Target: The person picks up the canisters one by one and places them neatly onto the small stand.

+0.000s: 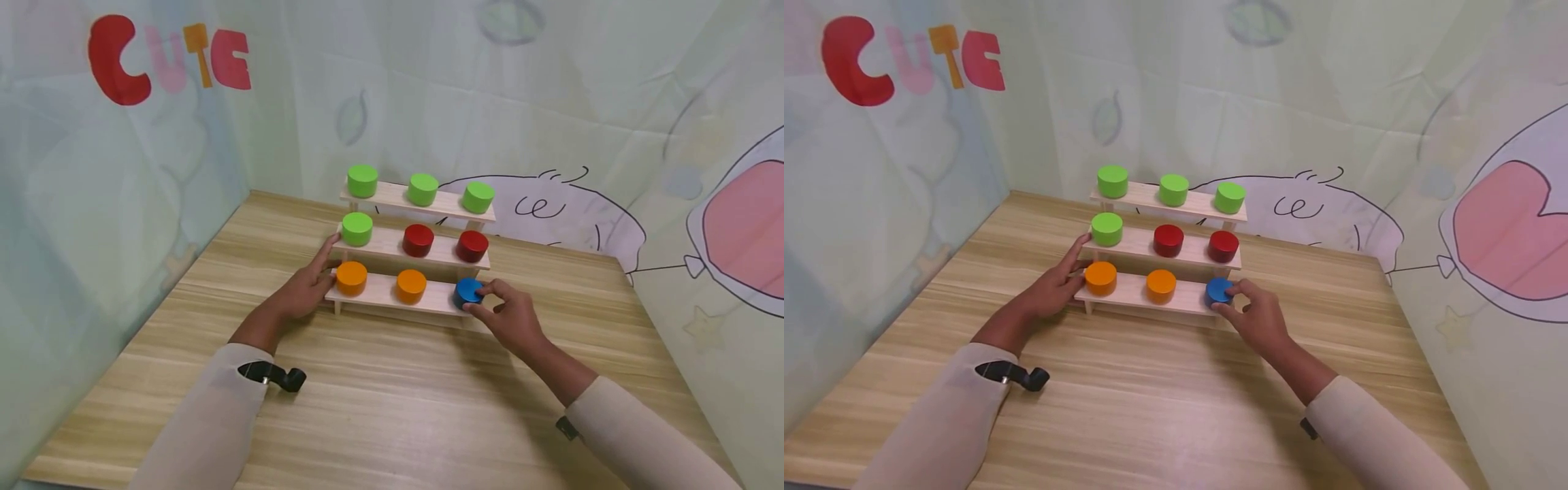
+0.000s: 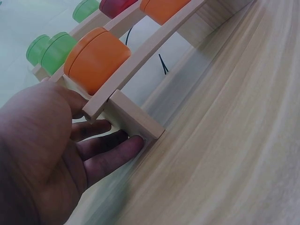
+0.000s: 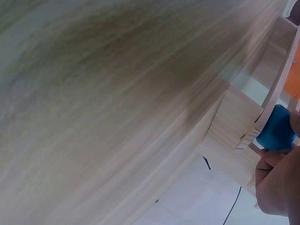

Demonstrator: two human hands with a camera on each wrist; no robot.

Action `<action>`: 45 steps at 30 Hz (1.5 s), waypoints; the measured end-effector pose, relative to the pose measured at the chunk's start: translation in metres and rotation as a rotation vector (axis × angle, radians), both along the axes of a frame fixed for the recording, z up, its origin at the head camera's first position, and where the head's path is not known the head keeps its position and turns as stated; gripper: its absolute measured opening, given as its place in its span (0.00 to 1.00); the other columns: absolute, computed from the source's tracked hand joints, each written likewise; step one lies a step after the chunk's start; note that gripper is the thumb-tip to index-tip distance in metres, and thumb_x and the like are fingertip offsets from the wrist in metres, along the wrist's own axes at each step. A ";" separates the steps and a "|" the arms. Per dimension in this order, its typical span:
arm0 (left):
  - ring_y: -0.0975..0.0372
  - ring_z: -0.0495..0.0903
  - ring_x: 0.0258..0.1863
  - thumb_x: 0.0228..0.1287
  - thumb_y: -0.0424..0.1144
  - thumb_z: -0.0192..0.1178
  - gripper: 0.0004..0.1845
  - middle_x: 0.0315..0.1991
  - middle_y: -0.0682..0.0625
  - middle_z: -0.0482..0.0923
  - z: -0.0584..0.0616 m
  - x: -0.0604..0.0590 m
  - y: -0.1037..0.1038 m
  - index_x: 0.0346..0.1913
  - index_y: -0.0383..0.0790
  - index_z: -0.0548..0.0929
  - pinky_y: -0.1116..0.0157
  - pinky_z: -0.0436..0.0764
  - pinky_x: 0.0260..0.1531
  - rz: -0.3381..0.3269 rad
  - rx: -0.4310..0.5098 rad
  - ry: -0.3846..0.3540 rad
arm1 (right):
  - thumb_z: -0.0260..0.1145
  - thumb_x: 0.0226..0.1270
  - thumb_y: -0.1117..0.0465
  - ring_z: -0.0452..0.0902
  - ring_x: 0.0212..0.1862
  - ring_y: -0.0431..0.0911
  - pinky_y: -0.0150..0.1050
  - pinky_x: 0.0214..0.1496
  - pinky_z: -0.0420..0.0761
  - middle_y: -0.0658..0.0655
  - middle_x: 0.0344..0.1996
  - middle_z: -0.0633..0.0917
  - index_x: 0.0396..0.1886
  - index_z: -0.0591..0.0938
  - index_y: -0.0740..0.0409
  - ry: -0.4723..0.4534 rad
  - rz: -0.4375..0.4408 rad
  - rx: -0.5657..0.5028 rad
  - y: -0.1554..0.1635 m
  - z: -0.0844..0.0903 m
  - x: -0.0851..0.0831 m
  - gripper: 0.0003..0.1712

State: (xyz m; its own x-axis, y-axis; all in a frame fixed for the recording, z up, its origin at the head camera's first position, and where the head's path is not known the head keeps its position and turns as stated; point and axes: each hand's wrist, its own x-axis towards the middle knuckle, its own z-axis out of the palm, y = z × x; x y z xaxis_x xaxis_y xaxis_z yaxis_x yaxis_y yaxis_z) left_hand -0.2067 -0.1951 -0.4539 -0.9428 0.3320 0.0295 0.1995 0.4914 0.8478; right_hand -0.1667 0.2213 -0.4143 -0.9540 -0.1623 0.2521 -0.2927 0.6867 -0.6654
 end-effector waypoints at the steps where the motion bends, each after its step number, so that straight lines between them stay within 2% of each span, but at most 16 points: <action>1: 0.33 0.75 0.76 0.91 0.44 0.42 0.41 0.86 0.34 0.61 0.000 0.000 0.000 0.87 0.80 0.32 0.32 0.69 0.77 -0.002 0.002 -0.002 | 0.82 0.67 0.61 0.84 0.69 0.62 0.60 0.56 0.91 0.63 0.63 0.90 0.55 0.88 0.60 -0.002 0.004 0.002 0.000 0.000 0.000 0.20; 5: 0.33 0.75 0.76 0.91 0.44 0.43 0.41 0.86 0.35 0.60 0.001 -0.001 0.001 0.87 0.81 0.32 0.33 0.71 0.76 -0.009 0.014 -0.007 | 0.82 0.67 0.61 0.85 0.68 0.61 0.59 0.55 0.91 0.63 0.62 0.91 0.55 0.87 0.60 -0.001 0.011 0.006 0.000 0.000 0.000 0.20; 8: 0.33 0.74 0.77 0.91 0.43 0.43 0.41 0.86 0.35 0.60 0.001 -0.002 0.002 0.87 0.79 0.32 0.32 0.68 0.78 -0.007 0.012 0.002 | 0.82 0.66 0.61 0.86 0.67 0.61 0.59 0.55 0.91 0.63 0.62 0.91 0.54 0.86 0.60 0.010 0.017 0.009 0.001 -0.001 0.001 0.20; 13: 0.33 0.73 0.77 0.91 0.43 0.42 0.42 0.86 0.34 0.61 0.000 -0.002 0.003 0.88 0.79 0.32 0.32 0.65 0.79 -0.008 0.006 0.004 | 0.84 0.65 0.60 0.81 0.73 0.62 0.60 0.57 0.91 0.63 0.70 0.86 0.59 0.85 0.60 -0.004 0.005 0.024 0.003 -0.001 0.002 0.25; 18: 0.33 0.72 0.78 0.91 0.45 0.43 0.42 0.86 0.36 0.61 0.000 -0.003 0.002 0.86 0.83 0.31 0.31 0.62 0.81 0.003 -0.004 -0.003 | 0.84 0.65 0.56 0.77 0.77 0.63 0.61 0.58 0.91 0.62 0.73 0.83 0.64 0.85 0.58 -0.003 -0.027 0.036 0.005 0.002 0.004 0.30; 25: 0.32 0.70 0.79 0.91 0.43 0.42 0.42 0.86 0.33 0.61 -0.001 -0.002 0.002 0.88 0.76 0.30 0.31 0.62 0.81 -0.006 0.009 0.016 | 0.83 0.67 0.52 0.79 0.76 0.62 0.61 0.57 0.91 0.61 0.73 0.84 0.65 0.84 0.60 0.034 -0.053 0.036 0.012 0.003 0.004 0.31; 28: 0.32 0.68 0.81 0.91 0.43 0.42 0.41 0.86 0.33 0.60 -0.002 -0.001 0.004 0.88 0.74 0.29 0.31 0.60 0.81 -0.003 0.011 0.012 | 0.82 0.68 0.53 0.82 0.73 0.61 0.46 0.53 0.92 0.61 0.71 0.86 0.63 0.85 0.62 0.074 -0.064 0.019 0.016 0.001 0.004 0.30; 30: 0.32 0.65 0.82 0.91 0.43 0.42 0.41 0.86 0.33 0.60 -0.002 -0.001 0.004 0.89 0.72 0.29 0.30 0.58 0.82 -0.001 0.008 0.016 | 0.81 0.70 0.52 0.86 0.66 0.60 0.35 0.47 0.89 0.60 0.70 0.86 0.62 0.85 0.62 0.101 -0.075 0.005 0.018 -0.001 0.003 0.28; 32: 0.32 0.64 0.83 0.91 0.43 0.42 0.42 0.86 0.34 0.60 -0.001 -0.001 0.003 0.89 0.71 0.29 0.31 0.57 0.82 0.006 0.001 0.021 | 0.79 0.72 0.52 0.92 0.48 0.55 0.27 0.35 0.81 0.60 0.69 0.87 0.62 0.85 0.62 0.122 -0.082 -0.014 0.020 -0.001 0.002 0.26; 34: 0.33 0.63 0.83 0.91 0.44 0.43 0.42 0.86 0.34 0.61 -0.001 0.000 0.002 0.89 0.71 0.28 0.31 0.55 0.83 0.018 -0.012 0.036 | 0.77 0.75 0.52 0.84 0.27 0.47 0.28 0.25 0.75 0.61 0.69 0.87 0.61 0.85 0.62 0.136 -0.089 -0.032 0.021 -0.001 0.001 0.24; 36: 0.33 0.64 0.83 0.91 0.45 0.44 0.42 0.86 0.35 0.62 0.000 0.001 0.001 0.88 0.74 0.29 0.31 0.57 0.83 0.039 -0.019 0.049 | 0.75 0.77 0.52 0.65 0.16 0.40 0.31 0.18 0.67 0.61 0.68 0.87 0.61 0.85 0.62 0.150 -0.098 -0.042 0.023 0.000 -0.001 0.23; 38: 0.35 0.67 0.82 0.90 0.45 0.44 0.42 0.85 0.36 0.63 -0.001 0.001 0.000 0.89 0.74 0.31 0.33 0.60 0.82 0.063 -0.027 0.073 | 0.73 0.78 0.51 0.56 0.13 0.38 0.32 0.16 0.62 0.62 0.68 0.87 0.61 0.84 0.62 0.161 -0.114 -0.039 0.024 0.001 -0.004 0.23; 39: 0.35 0.68 0.82 0.90 0.45 0.45 0.42 0.85 0.36 0.63 -0.001 0.001 0.000 0.89 0.72 0.32 0.33 0.62 0.82 0.075 -0.033 0.089 | 0.73 0.79 0.51 0.56 0.14 0.37 0.32 0.17 0.62 0.62 0.68 0.87 0.62 0.84 0.63 0.168 -0.125 -0.033 0.024 0.002 -0.005 0.23; 42: 0.36 0.70 0.81 0.89 0.44 0.45 0.40 0.85 0.34 0.63 0.000 0.001 -0.001 0.91 0.63 0.37 0.34 0.66 0.80 0.123 -0.072 0.154 | 0.72 0.79 0.48 0.60 0.15 0.39 0.32 0.18 0.63 0.62 0.67 0.87 0.63 0.84 0.63 0.178 -0.161 -0.008 0.025 0.003 -0.008 0.27; 45: 0.36 0.66 0.83 0.89 0.46 0.45 0.39 0.85 0.33 0.62 0.003 0.001 -0.002 0.92 0.54 0.41 0.33 0.64 0.81 0.183 -0.168 0.220 | 0.71 0.79 0.44 0.66 0.19 0.43 0.33 0.19 0.67 0.62 0.64 0.88 0.66 0.83 0.63 0.170 -0.197 0.017 0.026 0.004 -0.010 0.30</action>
